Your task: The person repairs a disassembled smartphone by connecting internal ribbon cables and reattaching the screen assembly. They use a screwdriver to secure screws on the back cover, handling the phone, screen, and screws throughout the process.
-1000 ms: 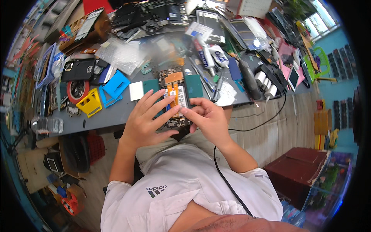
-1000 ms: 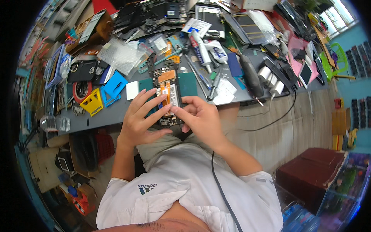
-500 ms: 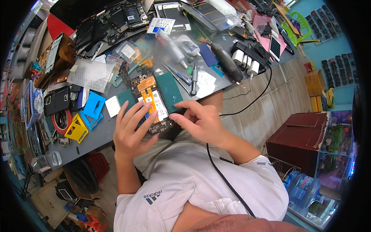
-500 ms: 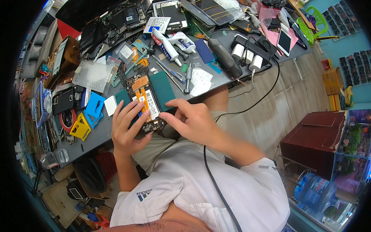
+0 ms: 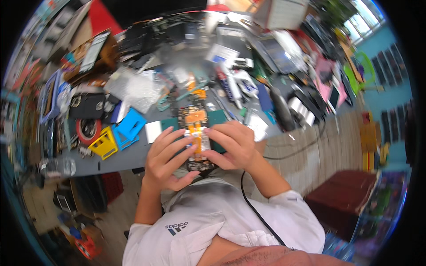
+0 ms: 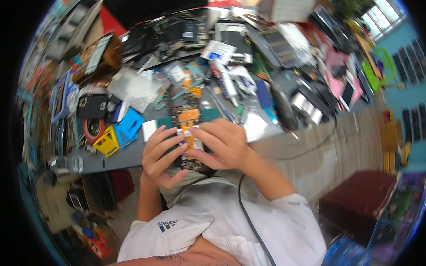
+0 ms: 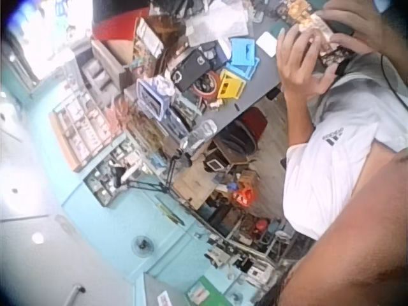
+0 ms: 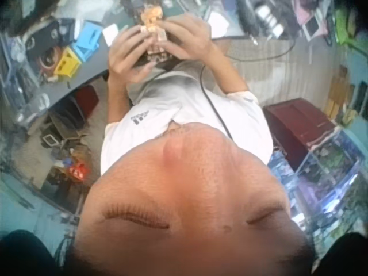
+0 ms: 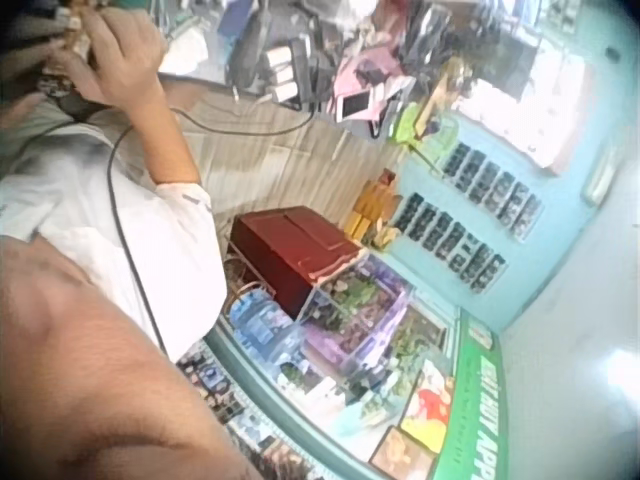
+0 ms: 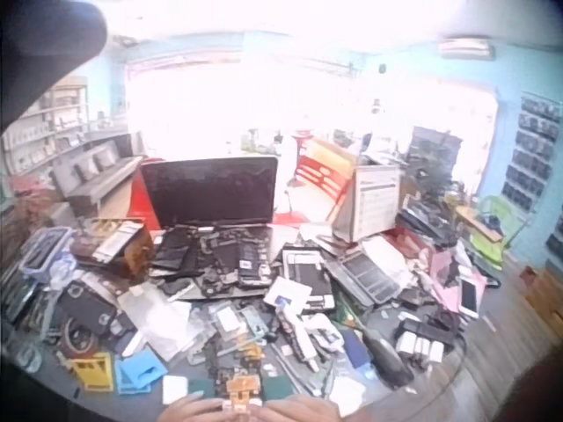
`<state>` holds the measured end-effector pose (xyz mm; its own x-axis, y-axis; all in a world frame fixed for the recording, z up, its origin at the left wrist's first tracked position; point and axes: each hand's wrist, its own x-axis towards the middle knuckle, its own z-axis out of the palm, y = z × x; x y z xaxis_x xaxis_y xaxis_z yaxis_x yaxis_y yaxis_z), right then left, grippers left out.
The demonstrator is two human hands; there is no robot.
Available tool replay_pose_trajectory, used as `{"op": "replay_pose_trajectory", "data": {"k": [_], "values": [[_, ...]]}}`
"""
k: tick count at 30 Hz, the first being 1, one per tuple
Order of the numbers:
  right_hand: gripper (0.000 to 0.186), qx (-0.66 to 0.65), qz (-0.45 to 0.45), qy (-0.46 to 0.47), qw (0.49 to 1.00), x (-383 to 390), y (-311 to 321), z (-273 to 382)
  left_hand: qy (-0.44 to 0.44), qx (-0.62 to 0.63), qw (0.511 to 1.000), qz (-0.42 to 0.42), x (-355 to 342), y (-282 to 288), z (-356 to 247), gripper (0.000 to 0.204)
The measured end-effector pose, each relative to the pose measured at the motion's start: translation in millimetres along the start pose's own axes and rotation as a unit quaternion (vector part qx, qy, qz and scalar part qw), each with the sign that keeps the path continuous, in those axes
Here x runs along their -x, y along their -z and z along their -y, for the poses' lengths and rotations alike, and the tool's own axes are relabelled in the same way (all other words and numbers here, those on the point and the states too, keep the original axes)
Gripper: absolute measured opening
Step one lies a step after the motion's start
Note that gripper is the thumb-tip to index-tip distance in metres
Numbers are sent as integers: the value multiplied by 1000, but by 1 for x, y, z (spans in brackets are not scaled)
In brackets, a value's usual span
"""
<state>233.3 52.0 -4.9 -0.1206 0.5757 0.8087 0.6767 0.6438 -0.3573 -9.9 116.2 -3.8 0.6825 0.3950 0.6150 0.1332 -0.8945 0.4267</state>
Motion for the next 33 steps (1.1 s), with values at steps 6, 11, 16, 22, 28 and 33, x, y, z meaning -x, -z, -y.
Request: {"op": "replay_pose_trajectory", "data": {"k": [6, 11, 16, 22, 28, 33], "values": [[55, 24, 8, -9, 1000, 15, 7, -3, 6, 26, 1000, -11, 3, -3, 3, 50], [50, 16, -22, 3, 1000, 24, 0, -6, 22, 37, 999, -14, 5, -2, 3, 48], [48, 11, -28, -12, 999, 28, -3, -6, 21, 37, 999, -10, 6, -2, 4, 50], [42, 7, -18, -32, 999, 29, -3, -6, 13, 46, 999, -13, 8, -2, 6, 50], [29, -73, 1, -288, 955, -6, 14, -4, 0, 63, 997, -44, 12, -2, 7, 49], [33, -90, 122, -452, 879, -131, 2, -31, -18, 77, 995, -66, 14, -2, 10, 48]]}}
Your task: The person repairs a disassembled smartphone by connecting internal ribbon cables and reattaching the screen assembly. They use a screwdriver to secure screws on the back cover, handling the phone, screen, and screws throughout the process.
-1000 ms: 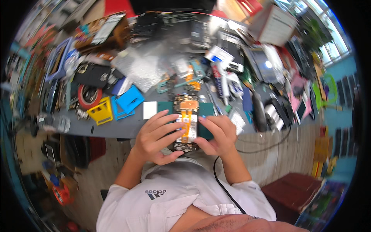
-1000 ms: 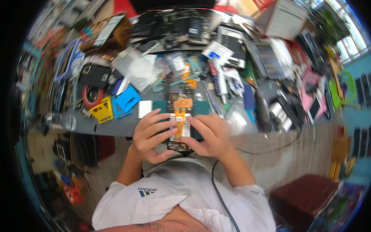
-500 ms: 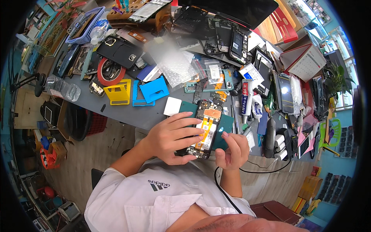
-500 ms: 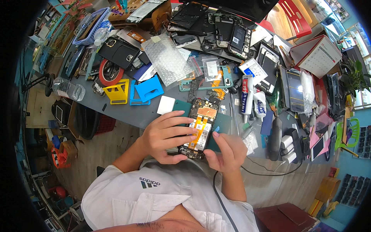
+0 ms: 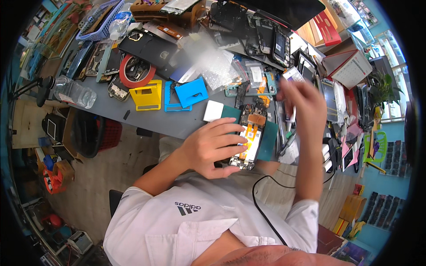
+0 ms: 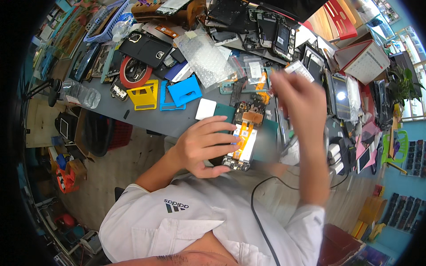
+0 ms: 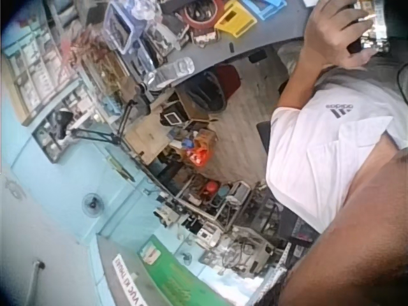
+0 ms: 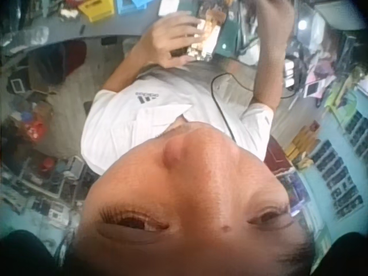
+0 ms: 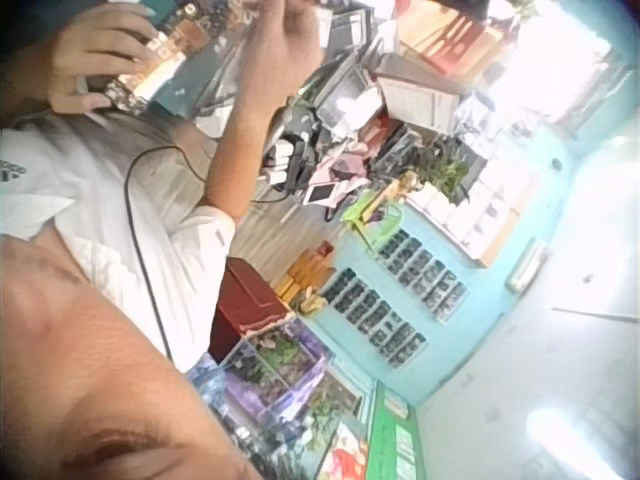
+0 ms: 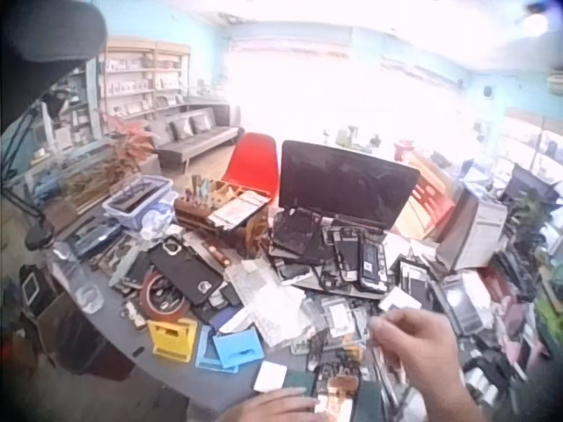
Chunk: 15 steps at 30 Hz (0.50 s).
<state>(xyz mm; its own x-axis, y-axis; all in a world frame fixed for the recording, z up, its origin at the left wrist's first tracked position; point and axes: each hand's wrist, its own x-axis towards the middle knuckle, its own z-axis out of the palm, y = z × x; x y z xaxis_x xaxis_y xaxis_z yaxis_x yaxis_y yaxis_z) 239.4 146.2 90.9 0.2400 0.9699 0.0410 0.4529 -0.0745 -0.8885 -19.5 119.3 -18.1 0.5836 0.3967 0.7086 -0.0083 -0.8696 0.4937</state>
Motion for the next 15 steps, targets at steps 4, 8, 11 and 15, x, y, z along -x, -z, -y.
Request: {"op": "replay_pose_trajectory", "data": {"k": [4, 8, 11, 15], "values": [[36, 29, 109, 71, 991, -111, -42, 17, -4, -9, 1000, -21, 3, -1, 2, 44], [37, 32, 94, 4, 995, -206, -83, 3, 2, -13, 999, -39, 7, -2, 5, 43], [37, 86, 91, -22, 992, -218, -103, 9, 9, -12, 998, -59, 9, -4, 5, 43], [36, 49, 92, -53, 993, -216, -114, 11, 11, -9, 998, -58, 9, -4, 4, 43]]}}
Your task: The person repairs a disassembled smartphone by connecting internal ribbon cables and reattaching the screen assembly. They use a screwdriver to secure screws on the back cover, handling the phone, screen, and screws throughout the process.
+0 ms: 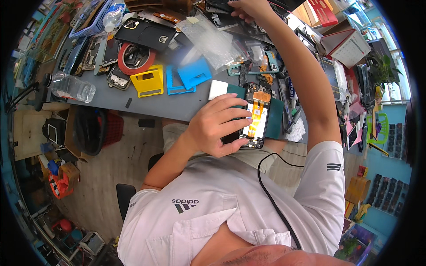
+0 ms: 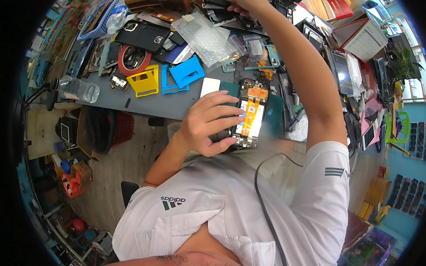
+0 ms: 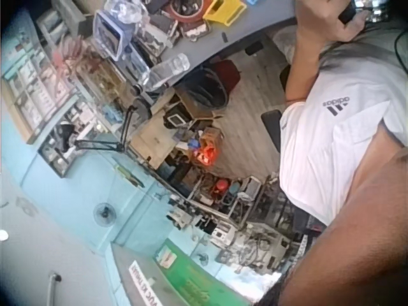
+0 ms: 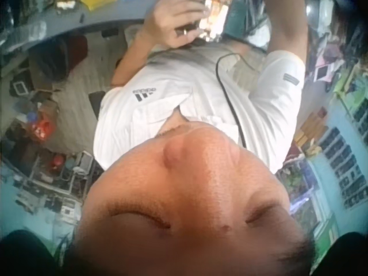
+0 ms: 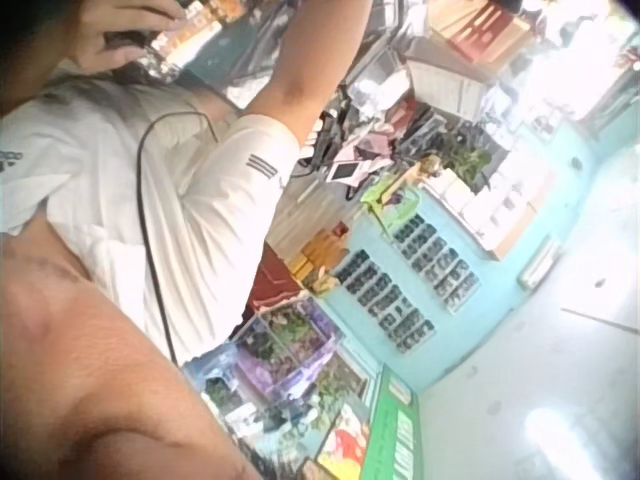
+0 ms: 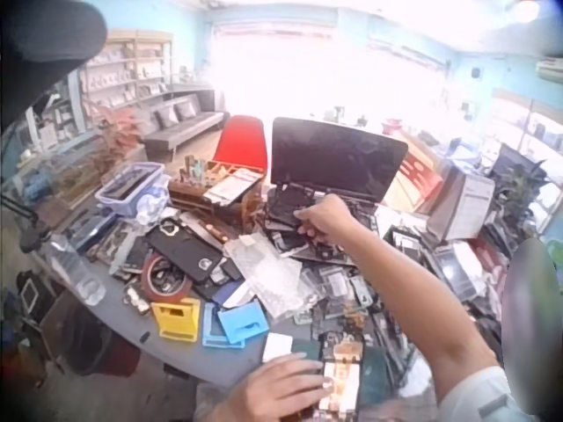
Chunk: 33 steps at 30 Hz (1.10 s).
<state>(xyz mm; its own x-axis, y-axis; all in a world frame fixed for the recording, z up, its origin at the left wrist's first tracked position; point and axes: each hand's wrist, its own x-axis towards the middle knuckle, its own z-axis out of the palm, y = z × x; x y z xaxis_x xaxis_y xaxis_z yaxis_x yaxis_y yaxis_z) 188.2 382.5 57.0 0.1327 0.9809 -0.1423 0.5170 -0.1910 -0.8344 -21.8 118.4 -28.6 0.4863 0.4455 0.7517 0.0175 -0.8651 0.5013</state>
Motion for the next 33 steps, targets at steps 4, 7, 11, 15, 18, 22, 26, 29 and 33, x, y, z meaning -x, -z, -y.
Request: {"op": "replay_pose_trajectory", "data": {"k": [4, 7, 11, 15, 18, 22, 26, 29, 33], "values": [[32, -41, 0, 5, 999, -18, -3, -14, 0, 6, 1000, 8, -1, -1, -1, 44], [28, -17, -15, 21, 1000, 0, 1, -1, 1, 3, 1000, 5, -1, 0, 0, 44], [26, -1, -32, 81, 996, 11, 19, -9, 0, 4, 1000, 3, -2, -1, 0, 44], [23, 78, -9, 129, 989, 46, 48, -24, 5, 0, 1000, 3, 0, 0, 0, 44], [34, 138, 8, 140, 980, 99, 65, -36, 7, -2, 1000, 5, 0, 0, 0, 43], [28, 133, 26, 82, 987, 168, 77, -44, 7, 6, 1000, 19, -2, -1, -1, 43], [29, 137, 33, 59, 988, 182, 72, -67, 10, 2, 1000, 26, -2, -1, -1, 42], [29, 155, 21, 75, 985, 186, 57, -75, 15, -3, 1000, 26, -4, 0, -2, 42], [30, 126, 22, 69, 989, 191, 37, -76, 20, -9, 1000, 20, -4, -1, -3, 42]]}}
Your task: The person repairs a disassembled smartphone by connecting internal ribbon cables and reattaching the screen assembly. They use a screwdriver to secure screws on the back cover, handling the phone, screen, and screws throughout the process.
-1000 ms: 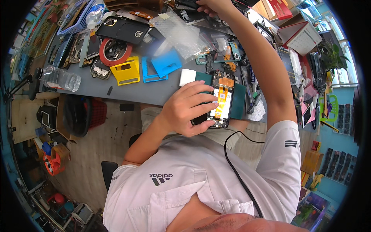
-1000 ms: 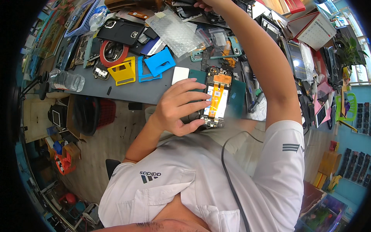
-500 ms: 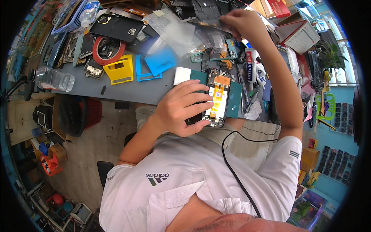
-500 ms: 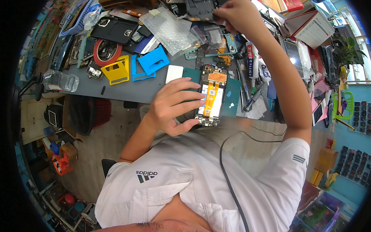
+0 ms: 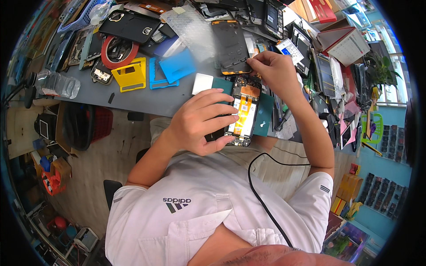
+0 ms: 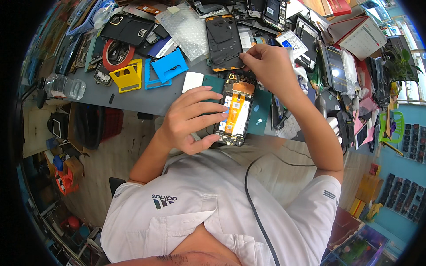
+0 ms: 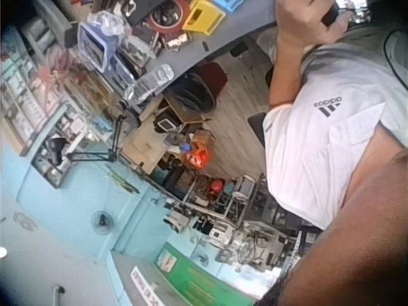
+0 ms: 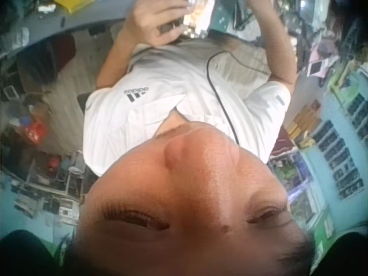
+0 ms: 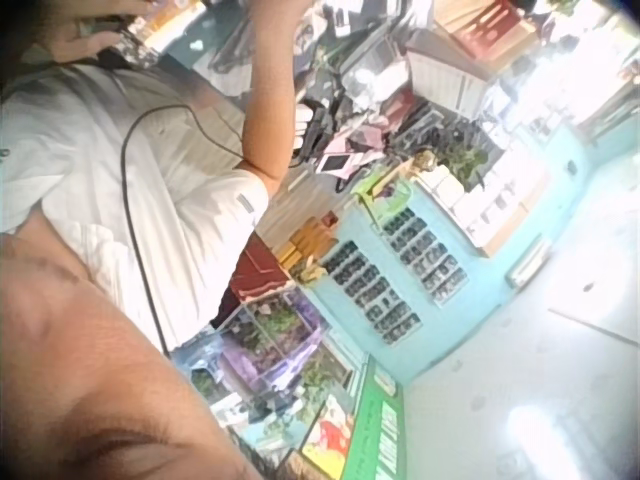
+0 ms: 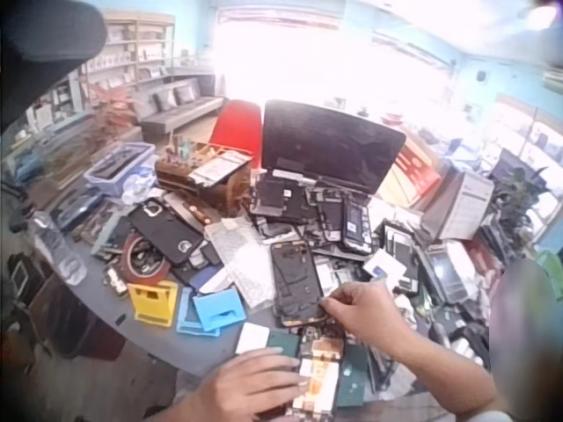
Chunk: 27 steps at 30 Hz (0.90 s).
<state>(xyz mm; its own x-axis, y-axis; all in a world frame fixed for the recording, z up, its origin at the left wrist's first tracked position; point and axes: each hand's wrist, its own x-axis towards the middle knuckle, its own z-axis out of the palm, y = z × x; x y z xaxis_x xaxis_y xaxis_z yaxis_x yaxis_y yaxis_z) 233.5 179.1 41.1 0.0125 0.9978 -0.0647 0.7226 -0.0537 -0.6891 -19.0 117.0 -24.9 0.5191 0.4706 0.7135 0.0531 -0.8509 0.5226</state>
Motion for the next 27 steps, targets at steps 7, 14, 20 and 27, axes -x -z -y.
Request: {"op": "replay_pose_trajectory", "data": {"k": [7, 14, 20, 27], "values": [[30, 37, 32, 13, 999, -7, -9, -8, -2, -3, 1000, -1, 1, 0, 1, 40], [45, 109, -51, 233, 965, -52, -4, -11, -1, 2, 1000, 1, 1, -1, 0, 40], [66, 295, -75, 200, 931, -83, -26, 8, -1, 5, 1000, -15, 2, 0, 2, 41], [58, 240, -5, 113, 964, -91, -25, 24, -4, 16, 1000, -17, 2, 0, 3, 41]]}}
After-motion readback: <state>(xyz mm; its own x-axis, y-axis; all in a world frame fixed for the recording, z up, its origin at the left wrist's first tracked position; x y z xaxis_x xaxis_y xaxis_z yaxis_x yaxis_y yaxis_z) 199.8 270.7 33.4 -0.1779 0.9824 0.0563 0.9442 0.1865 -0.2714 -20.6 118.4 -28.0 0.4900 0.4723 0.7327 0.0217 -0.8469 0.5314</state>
